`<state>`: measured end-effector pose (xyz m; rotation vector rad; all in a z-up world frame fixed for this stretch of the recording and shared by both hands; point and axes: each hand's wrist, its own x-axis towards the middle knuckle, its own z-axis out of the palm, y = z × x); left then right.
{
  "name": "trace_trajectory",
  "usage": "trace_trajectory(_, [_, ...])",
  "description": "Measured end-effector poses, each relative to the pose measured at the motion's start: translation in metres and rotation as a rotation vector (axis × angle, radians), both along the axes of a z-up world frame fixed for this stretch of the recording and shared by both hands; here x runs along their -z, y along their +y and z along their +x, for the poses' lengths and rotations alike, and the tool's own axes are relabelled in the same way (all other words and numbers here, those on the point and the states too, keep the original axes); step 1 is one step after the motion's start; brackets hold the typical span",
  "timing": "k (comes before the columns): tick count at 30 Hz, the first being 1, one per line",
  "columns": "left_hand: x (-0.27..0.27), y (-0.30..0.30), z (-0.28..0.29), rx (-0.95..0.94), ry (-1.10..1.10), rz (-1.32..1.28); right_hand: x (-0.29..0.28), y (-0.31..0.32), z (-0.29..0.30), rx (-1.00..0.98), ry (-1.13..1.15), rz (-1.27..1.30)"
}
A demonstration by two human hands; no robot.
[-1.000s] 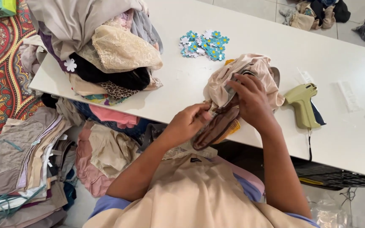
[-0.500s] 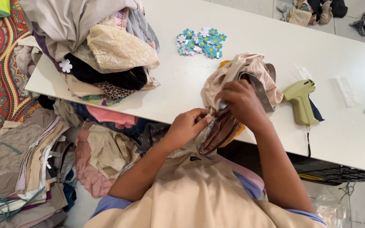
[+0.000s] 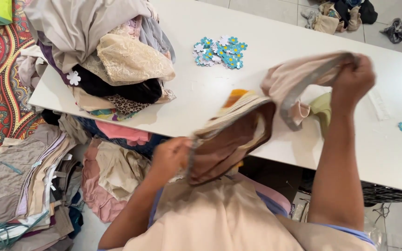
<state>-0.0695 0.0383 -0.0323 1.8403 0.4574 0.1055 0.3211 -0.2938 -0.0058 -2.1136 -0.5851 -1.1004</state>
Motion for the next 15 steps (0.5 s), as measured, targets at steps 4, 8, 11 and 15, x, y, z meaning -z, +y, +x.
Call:
trace_trajectory(4, [-0.010,0.047,-0.033,-0.358,0.140,-0.118,-0.004,-0.029,0.026,0.093,0.241,0.326])
trace_trajectory(8, [-0.005,0.092,-0.069,-0.516,-0.095,0.168,-0.031,-0.012,-0.003,-0.022,0.658,0.714])
trace_trajectory(11, [0.012,0.115,-0.088,-0.487,-0.135,0.293,-0.032,0.017,-0.032,-0.226,0.769,0.701])
trace_trajectory(15, [0.037,0.141,-0.112,-0.414,-0.219,0.365,0.000,0.059,-0.071,-0.350,0.856,0.336])
